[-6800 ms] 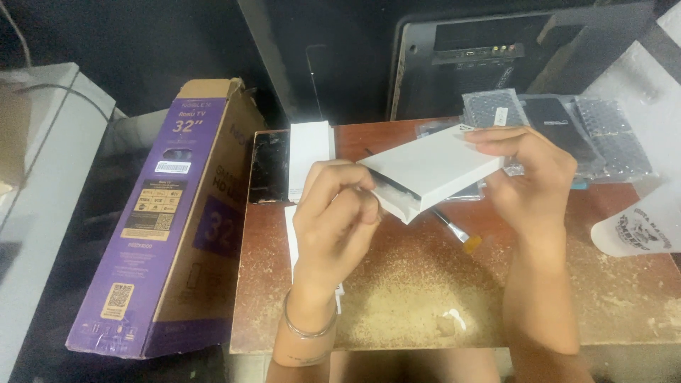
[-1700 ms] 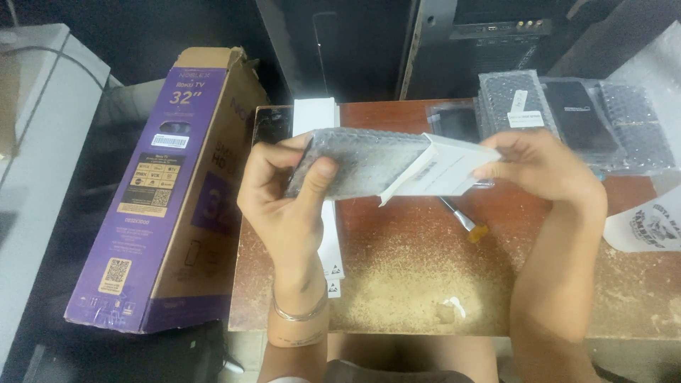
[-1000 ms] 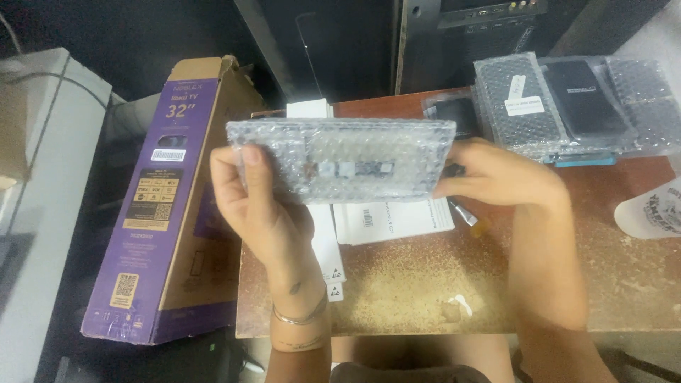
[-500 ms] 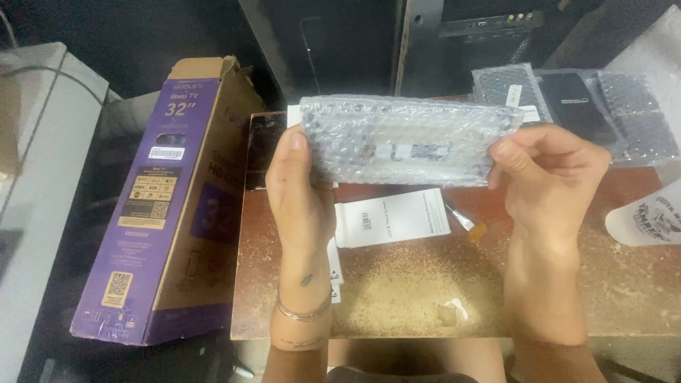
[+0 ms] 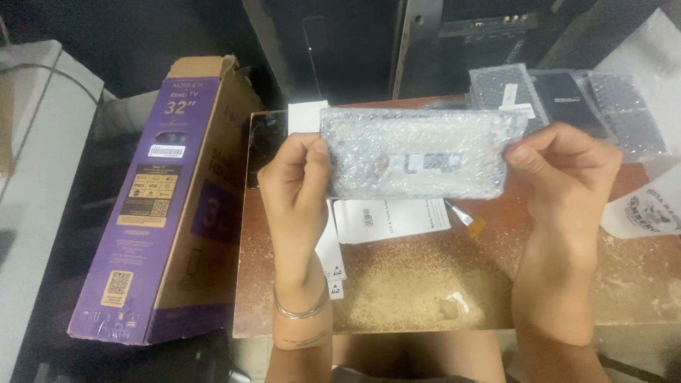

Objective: Unboxing a mobile phone screen assembly, cleaning it thoroughly with a brush, and then placing it back into its protective packaging and box.

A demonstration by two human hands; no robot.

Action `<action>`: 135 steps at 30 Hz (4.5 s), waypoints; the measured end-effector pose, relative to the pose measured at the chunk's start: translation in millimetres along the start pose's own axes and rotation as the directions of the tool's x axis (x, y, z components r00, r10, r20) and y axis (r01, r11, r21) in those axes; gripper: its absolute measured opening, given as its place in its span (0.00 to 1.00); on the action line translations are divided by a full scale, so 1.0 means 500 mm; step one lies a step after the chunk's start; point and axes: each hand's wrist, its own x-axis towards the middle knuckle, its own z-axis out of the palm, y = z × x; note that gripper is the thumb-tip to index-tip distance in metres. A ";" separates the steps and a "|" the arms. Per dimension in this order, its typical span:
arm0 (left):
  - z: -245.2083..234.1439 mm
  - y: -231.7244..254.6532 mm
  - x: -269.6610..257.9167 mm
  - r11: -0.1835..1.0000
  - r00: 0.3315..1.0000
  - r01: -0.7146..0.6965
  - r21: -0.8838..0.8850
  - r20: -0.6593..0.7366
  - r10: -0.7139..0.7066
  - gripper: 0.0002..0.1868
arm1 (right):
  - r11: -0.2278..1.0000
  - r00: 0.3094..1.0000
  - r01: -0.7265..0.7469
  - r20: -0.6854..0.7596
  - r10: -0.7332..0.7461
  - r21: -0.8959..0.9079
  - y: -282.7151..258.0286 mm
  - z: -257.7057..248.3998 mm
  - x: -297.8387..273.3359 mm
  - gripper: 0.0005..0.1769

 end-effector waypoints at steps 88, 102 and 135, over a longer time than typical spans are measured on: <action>0.058 -0.001 -0.040 0.101 0.984 -0.155 -0.983 -0.163 -0.077 0.53 | 0.716 0.697 0.680 0.440 -0.566 -0.156 -0.043 0.124 -0.100 0.11; 0.079 -0.004 -0.051 0.066 0.993 -0.100 -0.993 -0.103 -0.054 0.52 | 0.668 0.705 0.703 0.365 -0.608 -0.245 -0.044 0.098 -0.087 0.10; 0.064 -0.008 -0.026 -0.173 0.969 0.007 -0.985 0.050 -0.243 0.38 | 0.571 0.580 0.811 0.306 -0.755 -0.129 -0.040 0.102 -0.088 0.10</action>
